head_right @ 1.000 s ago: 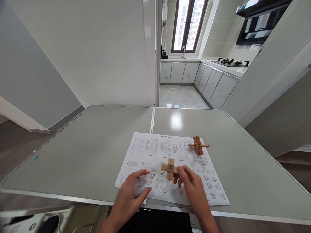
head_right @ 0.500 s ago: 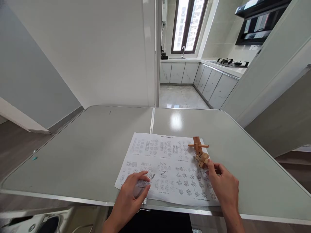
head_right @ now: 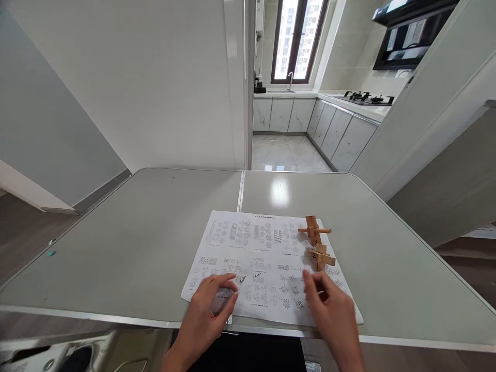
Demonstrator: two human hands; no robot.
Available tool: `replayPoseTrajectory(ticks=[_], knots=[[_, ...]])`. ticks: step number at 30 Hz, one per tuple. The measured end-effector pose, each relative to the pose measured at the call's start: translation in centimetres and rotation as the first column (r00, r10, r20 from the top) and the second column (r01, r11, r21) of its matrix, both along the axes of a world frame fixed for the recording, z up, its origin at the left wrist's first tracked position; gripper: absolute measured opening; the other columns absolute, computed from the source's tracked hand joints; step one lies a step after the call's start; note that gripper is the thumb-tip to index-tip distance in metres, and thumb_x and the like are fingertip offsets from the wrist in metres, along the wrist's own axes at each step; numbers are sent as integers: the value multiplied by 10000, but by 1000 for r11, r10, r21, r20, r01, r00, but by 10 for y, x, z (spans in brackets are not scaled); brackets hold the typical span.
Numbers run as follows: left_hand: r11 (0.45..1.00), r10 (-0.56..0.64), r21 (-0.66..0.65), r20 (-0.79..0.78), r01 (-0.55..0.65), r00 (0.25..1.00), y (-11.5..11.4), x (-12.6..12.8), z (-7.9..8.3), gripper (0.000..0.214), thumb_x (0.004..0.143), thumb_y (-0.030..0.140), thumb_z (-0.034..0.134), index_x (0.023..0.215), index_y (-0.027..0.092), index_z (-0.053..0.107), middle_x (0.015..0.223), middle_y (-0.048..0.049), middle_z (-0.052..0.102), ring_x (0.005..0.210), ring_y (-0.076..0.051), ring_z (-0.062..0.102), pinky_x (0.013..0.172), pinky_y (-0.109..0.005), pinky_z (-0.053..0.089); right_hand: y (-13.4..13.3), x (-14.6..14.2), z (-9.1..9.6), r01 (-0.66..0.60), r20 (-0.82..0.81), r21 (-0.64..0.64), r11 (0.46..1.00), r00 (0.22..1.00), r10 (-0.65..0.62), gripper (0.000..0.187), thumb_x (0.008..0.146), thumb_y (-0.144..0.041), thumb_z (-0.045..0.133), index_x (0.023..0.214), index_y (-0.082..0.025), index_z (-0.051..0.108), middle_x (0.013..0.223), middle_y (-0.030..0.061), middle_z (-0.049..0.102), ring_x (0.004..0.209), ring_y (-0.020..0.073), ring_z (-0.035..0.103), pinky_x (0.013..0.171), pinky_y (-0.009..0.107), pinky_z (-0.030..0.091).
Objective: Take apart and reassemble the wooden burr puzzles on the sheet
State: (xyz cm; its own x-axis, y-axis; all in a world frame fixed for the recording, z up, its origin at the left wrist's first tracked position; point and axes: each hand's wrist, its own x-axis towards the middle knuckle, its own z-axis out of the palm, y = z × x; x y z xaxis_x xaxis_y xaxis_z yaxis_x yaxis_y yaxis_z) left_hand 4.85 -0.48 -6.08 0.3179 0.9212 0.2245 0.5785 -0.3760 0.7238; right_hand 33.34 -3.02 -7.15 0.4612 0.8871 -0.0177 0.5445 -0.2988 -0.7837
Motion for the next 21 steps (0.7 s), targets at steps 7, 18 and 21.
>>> replayPoseTrajectory(ticks=[7,18,21], knots=[[1000,2,15,-30,-1,1000,0,0,0,285,1020,270,608,1300,324,609,1075,-1,749,1077,-225,688,976,-417,593,9,-36,-5,-372,-83,143,917,919,385,480,1012,-613,537,738,-228,617,628,6,625,541,170,522,527,268,399],[997,-27,67,-41,30,999,2,2,0,224,1025,241,580,1237,289,634,1052,-29,743,1039,-241,688,937,-428,589,7,-36,-11,-323,-155,140,936,927,343,472,1019,-610,529,764,-224,619,648,3,607,589,181,528,577,277,402],[996,-27,78,-40,30,999,2,2,1,206,1026,240,578,1217,283,642,1043,-28,744,1034,-239,692,932,-424,591,7,-37,-11,-316,-161,149,937,927,339,483,1015,-623,526,756,-224,609,641,4,596,585,183,520,574,280,399]])
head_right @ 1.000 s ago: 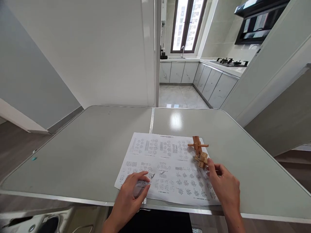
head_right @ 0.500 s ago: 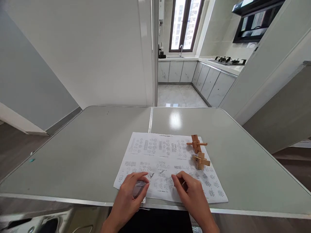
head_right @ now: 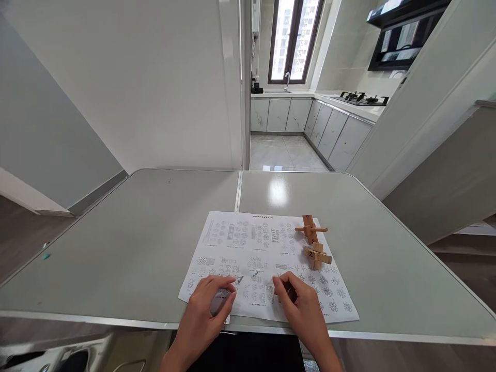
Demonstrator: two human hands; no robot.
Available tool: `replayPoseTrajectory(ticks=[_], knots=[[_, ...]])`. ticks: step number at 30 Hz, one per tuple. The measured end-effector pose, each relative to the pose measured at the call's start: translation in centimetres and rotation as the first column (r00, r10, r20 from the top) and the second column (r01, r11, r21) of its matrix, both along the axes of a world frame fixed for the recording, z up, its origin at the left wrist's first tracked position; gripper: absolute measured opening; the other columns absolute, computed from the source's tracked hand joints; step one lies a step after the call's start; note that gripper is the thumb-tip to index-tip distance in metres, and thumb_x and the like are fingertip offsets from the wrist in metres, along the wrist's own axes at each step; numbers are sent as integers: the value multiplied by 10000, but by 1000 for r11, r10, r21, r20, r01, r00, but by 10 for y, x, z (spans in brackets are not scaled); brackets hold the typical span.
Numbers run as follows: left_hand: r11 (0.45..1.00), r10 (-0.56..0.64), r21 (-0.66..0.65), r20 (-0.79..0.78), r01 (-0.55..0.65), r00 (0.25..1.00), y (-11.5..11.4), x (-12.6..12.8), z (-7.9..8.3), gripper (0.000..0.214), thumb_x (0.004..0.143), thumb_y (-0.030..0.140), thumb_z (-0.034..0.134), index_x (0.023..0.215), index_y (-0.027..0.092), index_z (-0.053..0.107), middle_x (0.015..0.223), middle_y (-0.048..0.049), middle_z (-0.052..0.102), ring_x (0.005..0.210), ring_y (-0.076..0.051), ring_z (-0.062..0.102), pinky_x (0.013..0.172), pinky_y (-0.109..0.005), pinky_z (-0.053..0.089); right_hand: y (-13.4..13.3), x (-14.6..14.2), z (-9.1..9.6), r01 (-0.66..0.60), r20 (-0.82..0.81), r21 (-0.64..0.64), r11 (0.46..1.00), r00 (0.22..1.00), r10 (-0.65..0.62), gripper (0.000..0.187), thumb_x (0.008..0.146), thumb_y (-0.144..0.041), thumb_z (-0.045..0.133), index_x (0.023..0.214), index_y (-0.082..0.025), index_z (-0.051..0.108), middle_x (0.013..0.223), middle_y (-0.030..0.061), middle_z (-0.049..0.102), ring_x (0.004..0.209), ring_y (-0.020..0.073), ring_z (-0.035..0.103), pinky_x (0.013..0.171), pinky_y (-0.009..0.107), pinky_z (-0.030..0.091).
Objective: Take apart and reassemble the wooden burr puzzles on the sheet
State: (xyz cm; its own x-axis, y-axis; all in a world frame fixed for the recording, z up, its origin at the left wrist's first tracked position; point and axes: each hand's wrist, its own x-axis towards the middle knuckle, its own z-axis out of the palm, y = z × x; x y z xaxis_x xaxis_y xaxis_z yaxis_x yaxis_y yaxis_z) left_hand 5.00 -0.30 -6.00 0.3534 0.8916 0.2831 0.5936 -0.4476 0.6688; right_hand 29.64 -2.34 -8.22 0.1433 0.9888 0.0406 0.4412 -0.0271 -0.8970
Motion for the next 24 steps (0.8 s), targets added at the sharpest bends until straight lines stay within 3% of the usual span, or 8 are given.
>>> replayPoseTrajectory(ticks=[24], knots=[[1000,1,11,-16,0,1000,0,0,-1,173,1047,234,557,1181,275,656,1074,-33,744,1040,-232,686,909,-413,593,-1,-1,5,9,35,13,1000,999,-9,506,1020,-636,511,745,-224,614,628,-5,573,579,179,512,567,281,396]])
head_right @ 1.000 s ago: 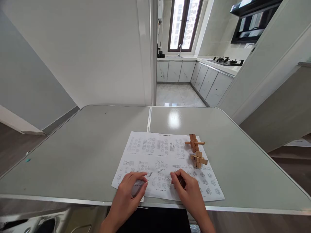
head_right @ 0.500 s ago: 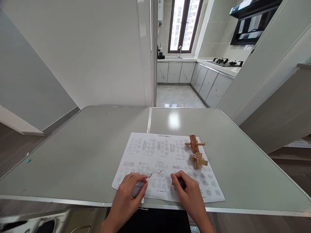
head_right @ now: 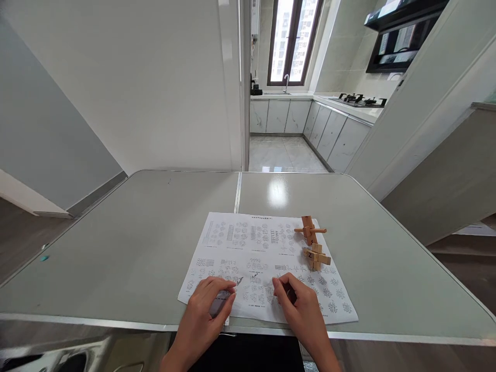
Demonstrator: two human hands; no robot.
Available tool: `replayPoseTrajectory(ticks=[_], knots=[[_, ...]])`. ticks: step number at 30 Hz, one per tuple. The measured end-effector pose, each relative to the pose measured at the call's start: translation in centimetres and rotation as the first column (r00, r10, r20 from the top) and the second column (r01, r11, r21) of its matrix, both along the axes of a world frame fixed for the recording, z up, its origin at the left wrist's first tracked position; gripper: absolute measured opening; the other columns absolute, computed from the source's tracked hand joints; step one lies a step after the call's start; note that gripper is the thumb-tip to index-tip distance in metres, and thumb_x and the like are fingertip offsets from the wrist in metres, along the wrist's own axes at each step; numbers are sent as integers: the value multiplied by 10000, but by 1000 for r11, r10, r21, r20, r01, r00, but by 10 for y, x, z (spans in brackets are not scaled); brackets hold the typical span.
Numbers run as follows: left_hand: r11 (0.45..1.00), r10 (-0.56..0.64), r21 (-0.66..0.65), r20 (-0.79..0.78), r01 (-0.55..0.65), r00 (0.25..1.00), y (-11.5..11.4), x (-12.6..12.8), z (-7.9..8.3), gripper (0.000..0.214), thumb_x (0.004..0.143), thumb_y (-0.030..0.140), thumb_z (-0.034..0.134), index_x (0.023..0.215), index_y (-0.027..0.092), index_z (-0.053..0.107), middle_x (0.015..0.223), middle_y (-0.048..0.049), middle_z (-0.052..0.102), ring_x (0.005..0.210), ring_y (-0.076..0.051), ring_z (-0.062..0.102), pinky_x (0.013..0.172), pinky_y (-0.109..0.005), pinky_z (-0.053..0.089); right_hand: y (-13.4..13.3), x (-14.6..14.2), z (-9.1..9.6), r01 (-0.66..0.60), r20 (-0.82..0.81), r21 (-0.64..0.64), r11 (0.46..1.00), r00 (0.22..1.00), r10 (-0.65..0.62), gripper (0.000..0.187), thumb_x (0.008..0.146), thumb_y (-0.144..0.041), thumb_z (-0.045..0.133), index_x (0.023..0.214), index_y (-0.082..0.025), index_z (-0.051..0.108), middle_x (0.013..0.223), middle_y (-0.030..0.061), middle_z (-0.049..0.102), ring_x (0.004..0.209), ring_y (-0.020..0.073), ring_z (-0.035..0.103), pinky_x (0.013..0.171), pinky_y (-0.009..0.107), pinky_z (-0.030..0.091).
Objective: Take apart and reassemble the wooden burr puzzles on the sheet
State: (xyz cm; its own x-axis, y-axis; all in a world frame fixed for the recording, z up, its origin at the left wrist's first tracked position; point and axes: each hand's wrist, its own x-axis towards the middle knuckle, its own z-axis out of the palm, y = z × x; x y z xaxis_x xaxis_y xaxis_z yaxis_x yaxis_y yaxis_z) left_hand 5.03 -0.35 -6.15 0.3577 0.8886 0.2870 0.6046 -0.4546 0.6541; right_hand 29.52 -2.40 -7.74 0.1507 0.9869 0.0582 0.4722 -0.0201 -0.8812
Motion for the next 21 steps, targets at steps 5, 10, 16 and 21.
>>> replayPoseTrajectory(ticks=[5,10,16,21], knots=[[1000,0,17,5,0,1000,0,0,0,167,1041,236,563,1167,274,666,1062,-35,752,1026,-234,693,903,-414,600,0,-1,2,4,-6,8,1000,1000,-4,519,1014,-653,508,740,-226,615,631,5,604,581,184,535,567,281,417],[1000,7,29,6,-7,1000,0,0,1,173,1029,234,575,1159,281,679,1054,-34,757,1019,-238,703,888,-402,607,1,-1,2,2,-13,18,1000,1000,-2,527,1005,-672,510,743,-227,617,632,17,616,580,192,547,550,286,420],[1000,4,21,4,-4,1000,0,1,1,169,1031,224,579,1160,281,671,1063,-26,755,1025,-231,698,893,-396,601,0,-1,0,6,-7,10,1000,1000,-6,514,1010,-650,517,746,-222,626,626,6,594,579,184,530,561,280,414],[999,2,42,6,-3,1000,0,1,1,170,1032,240,573,1160,279,677,1055,-33,760,1017,-235,713,884,-407,615,0,-1,2,4,-10,9,1000,1000,-4,513,1015,-647,511,744,-225,620,628,6,599,573,180,529,552,278,417]])
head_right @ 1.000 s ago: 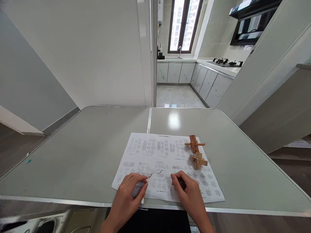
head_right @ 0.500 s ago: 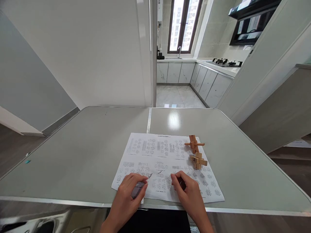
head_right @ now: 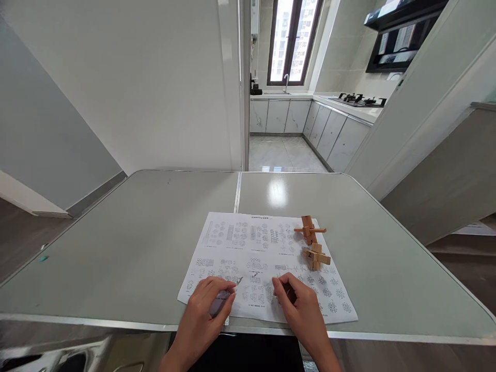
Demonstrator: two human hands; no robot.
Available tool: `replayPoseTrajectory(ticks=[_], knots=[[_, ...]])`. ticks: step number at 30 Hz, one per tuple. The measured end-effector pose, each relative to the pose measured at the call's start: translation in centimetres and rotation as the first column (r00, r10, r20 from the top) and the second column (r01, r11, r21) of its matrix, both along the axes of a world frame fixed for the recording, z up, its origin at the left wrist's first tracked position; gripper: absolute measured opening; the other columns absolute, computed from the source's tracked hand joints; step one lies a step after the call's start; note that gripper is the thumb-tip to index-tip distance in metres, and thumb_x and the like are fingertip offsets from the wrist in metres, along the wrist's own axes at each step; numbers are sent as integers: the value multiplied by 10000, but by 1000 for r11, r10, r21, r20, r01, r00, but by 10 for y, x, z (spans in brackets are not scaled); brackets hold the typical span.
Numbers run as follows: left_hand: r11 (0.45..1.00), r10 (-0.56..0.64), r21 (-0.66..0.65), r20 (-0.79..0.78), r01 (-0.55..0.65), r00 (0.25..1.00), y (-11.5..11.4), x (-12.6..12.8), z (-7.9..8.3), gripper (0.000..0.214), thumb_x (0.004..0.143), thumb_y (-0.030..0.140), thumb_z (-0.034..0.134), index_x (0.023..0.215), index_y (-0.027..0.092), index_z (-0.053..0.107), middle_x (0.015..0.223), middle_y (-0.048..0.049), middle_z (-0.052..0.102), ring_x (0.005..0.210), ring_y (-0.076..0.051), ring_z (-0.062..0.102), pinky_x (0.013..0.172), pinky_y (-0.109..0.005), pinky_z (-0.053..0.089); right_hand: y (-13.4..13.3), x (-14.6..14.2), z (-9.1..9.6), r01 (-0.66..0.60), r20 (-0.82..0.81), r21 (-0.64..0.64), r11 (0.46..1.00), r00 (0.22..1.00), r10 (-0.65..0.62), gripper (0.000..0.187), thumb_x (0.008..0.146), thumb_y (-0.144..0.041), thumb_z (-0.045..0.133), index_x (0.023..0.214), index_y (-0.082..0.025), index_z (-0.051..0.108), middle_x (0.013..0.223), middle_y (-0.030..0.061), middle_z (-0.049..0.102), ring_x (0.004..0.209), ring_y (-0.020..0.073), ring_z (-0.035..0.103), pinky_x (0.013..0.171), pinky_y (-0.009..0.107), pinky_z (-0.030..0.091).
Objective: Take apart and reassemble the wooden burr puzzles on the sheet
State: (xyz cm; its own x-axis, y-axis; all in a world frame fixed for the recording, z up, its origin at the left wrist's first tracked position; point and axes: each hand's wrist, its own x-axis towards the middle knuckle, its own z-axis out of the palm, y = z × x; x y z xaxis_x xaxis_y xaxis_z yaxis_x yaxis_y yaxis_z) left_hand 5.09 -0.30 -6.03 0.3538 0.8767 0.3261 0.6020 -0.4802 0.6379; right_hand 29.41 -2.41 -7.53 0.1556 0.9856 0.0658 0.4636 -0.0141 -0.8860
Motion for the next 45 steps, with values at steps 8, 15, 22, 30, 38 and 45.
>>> replayPoseTrajectory(ticks=[8,15,22,30,38,45], knots=[[1000,0,-2,-1,0,1000,0,1,1,165,1029,233,572,1146,281,679,1037,-25,756,999,-229,714,888,-406,615,1,0,-1,1,-3,0,1000,1000,-1,507,1014,-638,520,740,-223,622,629,6,609,576,180,540,558,275,419],[1000,-7,-21,-1,7,1000,0,0,-2,166,1041,233,568,1169,278,663,1072,-36,748,1033,-240,691,904,-415,594,0,1,-2,4,-9,0,1000,1000,-4,483,1014,-617,533,752,-222,626,644,11,619,586,186,546,562,278,416],[1000,-5,-22,5,5,1000,-1,-1,-3,164,1028,211,587,1156,288,657,1071,-15,744,1040,-234,683,903,-395,585,-1,0,-3,2,-20,-5,1000,1000,-2,477,1017,-609,534,749,-222,616,643,7,602,593,187,537,570,280,408],[1000,-14,-17,-3,14,1000,-1,0,-2,166,1035,206,573,1165,273,653,1071,-23,739,1033,-231,680,897,-396,583,1,2,-8,-9,-25,-27,1000,1000,8,476,1021,-615,524,768,-222,614,679,17,621,620,194,543,587,291,395],[1000,-14,-12,-8,14,1000,0,0,-4,171,1034,202,580,1172,277,647,1077,-19,736,1033,-228,675,897,-393,574,0,2,-8,-7,-35,-29,1000,999,6,463,1020,-605,533,768,-224,614,665,8,586,617,192,518,596,294,387],[1000,-18,-18,-5,18,1000,0,-1,-5,160,1038,207,576,1166,273,647,1072,-21,733,1034,-228,672,897,-396,569,0,2,-8,-9,-42,-41,999,999,8,464,1021,-612,526,770,-228,594,672,5,572,629,194,516,601,303,377]])
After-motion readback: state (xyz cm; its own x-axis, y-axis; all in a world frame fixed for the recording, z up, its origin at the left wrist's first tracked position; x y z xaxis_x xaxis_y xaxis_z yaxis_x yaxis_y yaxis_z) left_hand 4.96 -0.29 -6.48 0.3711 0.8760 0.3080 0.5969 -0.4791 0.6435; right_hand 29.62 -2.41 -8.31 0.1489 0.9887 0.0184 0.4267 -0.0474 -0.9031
